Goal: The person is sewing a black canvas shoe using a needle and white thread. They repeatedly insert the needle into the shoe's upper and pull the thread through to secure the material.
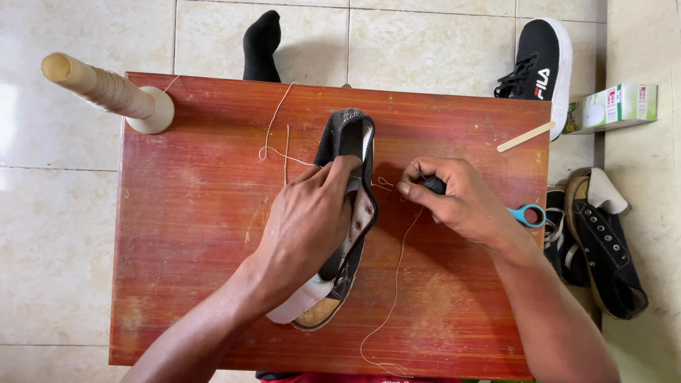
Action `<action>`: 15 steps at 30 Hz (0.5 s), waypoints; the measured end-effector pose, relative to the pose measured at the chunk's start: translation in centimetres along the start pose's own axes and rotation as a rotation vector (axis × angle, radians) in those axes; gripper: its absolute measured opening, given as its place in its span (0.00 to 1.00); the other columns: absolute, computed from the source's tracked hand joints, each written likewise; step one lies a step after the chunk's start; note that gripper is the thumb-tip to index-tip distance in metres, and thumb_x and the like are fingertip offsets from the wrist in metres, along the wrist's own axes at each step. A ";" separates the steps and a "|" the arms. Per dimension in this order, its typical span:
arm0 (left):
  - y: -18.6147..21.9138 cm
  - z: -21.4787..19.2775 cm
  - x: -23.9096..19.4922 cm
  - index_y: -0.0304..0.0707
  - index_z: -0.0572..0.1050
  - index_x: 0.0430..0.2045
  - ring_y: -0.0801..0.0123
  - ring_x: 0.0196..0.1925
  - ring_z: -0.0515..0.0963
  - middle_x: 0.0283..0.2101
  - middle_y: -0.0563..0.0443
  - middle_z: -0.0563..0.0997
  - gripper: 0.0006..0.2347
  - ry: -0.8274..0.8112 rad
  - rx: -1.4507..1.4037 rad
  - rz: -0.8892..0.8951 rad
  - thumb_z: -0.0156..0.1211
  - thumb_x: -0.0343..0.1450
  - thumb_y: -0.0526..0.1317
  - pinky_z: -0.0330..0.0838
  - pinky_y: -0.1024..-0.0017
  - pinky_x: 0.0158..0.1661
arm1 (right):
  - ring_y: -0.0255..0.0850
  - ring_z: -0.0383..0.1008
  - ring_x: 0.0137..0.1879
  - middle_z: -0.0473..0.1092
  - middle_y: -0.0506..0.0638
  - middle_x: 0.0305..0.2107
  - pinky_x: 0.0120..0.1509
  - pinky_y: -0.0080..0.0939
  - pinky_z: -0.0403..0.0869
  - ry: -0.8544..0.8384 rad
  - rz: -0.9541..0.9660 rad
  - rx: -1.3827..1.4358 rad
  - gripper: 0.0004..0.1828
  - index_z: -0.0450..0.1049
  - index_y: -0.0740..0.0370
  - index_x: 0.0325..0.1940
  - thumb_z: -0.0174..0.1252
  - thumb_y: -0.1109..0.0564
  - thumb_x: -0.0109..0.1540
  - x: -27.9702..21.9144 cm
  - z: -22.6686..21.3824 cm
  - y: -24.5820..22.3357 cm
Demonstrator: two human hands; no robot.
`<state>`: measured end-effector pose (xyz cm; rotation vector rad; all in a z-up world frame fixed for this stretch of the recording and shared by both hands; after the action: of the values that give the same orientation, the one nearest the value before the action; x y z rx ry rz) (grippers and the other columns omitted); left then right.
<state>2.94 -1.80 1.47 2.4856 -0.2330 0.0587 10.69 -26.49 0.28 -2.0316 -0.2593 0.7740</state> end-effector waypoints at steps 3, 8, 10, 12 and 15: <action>-0.5 0.3 0.7 0.39 0.72 0.59 0.32 0.36 0.87 0.44 0.41 0.88 0.11 -0.123 -0.019 -0.066 0.53 0.82 0.33 0.75 0.37 0.29 | 0.34 0.67 0.24 0.66 0.41 0.23 0.33 0.36 0.66 0.002 0.038 0.035 0.16 0.83 0.54 0.40 0.69 0.43 0.76 -0.3 -0.3 -0.6; -2.2 1.5 0.3 0.50 0.74 0.64 0.44 0.56 0.90 0.46 0.50 0.89 0.23 -0.307 0.184 -0.096 0.64 0.72 0.33 0.89 0.46 0.47 | 0.31 0.70 0.18 0.68 0.47 0.18 0.24 0.35 0.80 0.041 -0.139 0.303 0.09 0.85 0.66 0.40 0.72 0.57 0.71 0.2 -0.5 -0.2; -1.8 1.1 0.5 0.53 0.77 0.61 0.46 0.55 0.89 0.43 0.53 0.89 0.21 -0.300 0.225 -0.103 0.65 0.71 0.34 0.89 0.47 0.47 | 0.31 0.70 0.19 0.68 0.46 0.19 0.24 0.35 0.80 0.036 -0.133 0.313 0.10 0.85 0.65 0.40 0.72 0.57 0.72 0.1 -0.6 -0.5; -1.3 0.5 0.7 0.55 0.80 0.60 0.45 0.51 0.91 0.41 0.55 0.91 0.21 -0.266 0.239 -0.163 0.64 0.71 0.33 0.89 0.45 0.45 | 0.32 0.70 0.21 0.70 0.48 0.24 0.25 0.36 0.79 0.016 -0.128 0.307 0.09 0.85 0.63 0.40 0.73 0.55 0.71 0.1 -0.4 -1.0; -2.1 0.9 0.8 0.62 0.82 0.60 0.43 0.47 0.92 0.39 0.55 0.89 0.26 -0.277 0.275 -0.207 0.74 0.65 0.38 0.88 0.41 0.45 | 0.33 0.70 0.25 0.69 0.48 0.24 0.27 0.35 0.79 -0.018 -0.128 0.282 0.11 0.84 0.63 0.39 0.72 0.55 0.72 0.7 0.1 -0.2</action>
<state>4.08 -0.83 -0.44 2.7745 -0.0854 -0.3639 11.18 -26.03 0.10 -1.7263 -0.2714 0.7073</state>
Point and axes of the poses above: each hand's wrist, its own x-axis towards the middle knuckle, its own z-axis out of the palm, y = z × x, the point moved 3 cm from there along x, towards the middle knuckle
